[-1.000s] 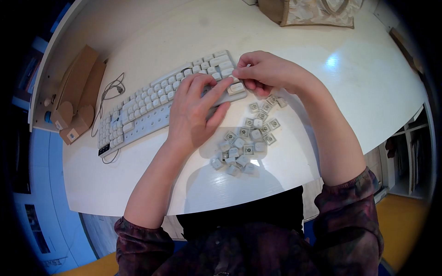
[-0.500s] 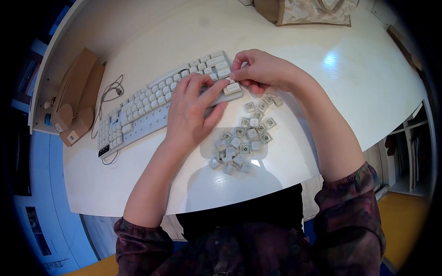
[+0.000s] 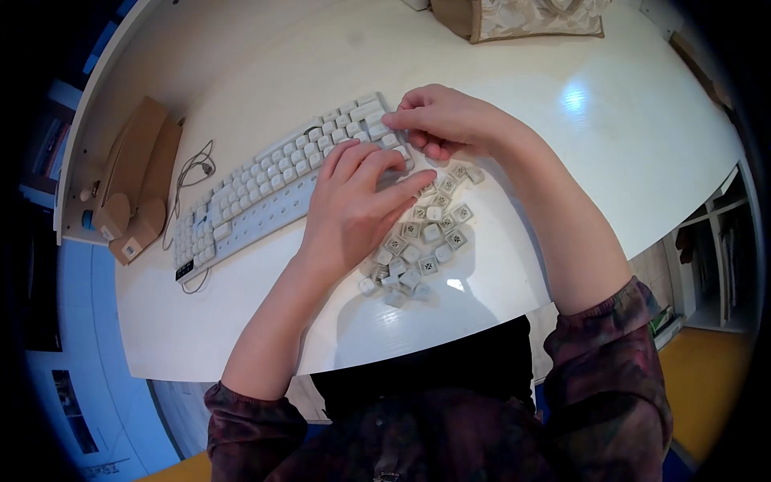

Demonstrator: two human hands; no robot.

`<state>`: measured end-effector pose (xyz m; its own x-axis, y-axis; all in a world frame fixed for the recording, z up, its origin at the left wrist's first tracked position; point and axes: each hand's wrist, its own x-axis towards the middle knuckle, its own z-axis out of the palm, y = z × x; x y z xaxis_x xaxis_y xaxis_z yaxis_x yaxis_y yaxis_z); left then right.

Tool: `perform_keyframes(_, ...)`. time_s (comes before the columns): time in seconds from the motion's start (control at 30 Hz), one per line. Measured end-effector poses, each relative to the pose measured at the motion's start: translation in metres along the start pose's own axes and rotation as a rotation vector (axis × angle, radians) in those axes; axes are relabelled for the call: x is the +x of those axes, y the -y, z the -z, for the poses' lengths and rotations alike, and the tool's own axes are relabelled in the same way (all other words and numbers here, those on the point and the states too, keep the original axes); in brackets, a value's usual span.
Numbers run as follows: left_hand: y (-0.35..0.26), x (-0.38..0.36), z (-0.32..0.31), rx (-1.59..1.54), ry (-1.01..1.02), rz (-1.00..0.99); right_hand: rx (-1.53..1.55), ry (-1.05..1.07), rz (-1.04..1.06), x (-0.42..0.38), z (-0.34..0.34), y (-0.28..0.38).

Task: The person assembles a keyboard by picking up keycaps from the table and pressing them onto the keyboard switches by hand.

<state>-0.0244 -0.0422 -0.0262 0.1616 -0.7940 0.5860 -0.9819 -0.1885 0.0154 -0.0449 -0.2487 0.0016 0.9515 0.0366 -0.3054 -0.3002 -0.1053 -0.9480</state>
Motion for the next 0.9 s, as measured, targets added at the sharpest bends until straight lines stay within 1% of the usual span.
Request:
perform_keyframes(0.23,0.001,0.000,0.003,-0.102,-0.024,0.027,-0.030,-0.026,0.008,0.001,-0.001,-0.001)
perform_keyframes(0.33,0.002,0.002,0.010,-0.149,-0.059,0.117,-0.017,-0.089,0.014,-0.002,-0.003,0.003)
perform_keyframes(0.43,0.008,-0.003,0.011,-0.424,-0.218,0.403,-0.025,-0.131,0.277,0.001,-0.007,0.001)
perform_keyframes(0.53,0.013,-0.006,0.014,-0.810,-0.296,0.652,-0.045,-0.114,0.429,-0.009,-0.019,0.010)
perform_keyframes(0.63,0.013,-0.005,0.019,-0.977,-0.264,0.732,-0.068,-0.036,0.542,-0.011,-0.029,0.009)
perform_keyframes(0.67,0.012,-0.004,0.019,-1.010,-0.265,0.742,-0.040,-0.007,0.529,-0.014,-0.031,0.010)
perform_keyframes(0.77,0.011,-0.003,0.022,-1.096,-0.254,0.787,-0.134,-0.040,0.518,-0.021,-0.038,0.015)
perform_keyframes(0.83,0.011,-0.003,0.025,-1.138,-0.230,0.842,-0.140,-0.032,0.538,-0.021,-0.039,0.014)
perform_keyframes(0.9,0.011,-0.003,0.024,-1.151,-0.239,0.834,-0.153,-0.041,0.562,-0.020,-0.040,0.012)
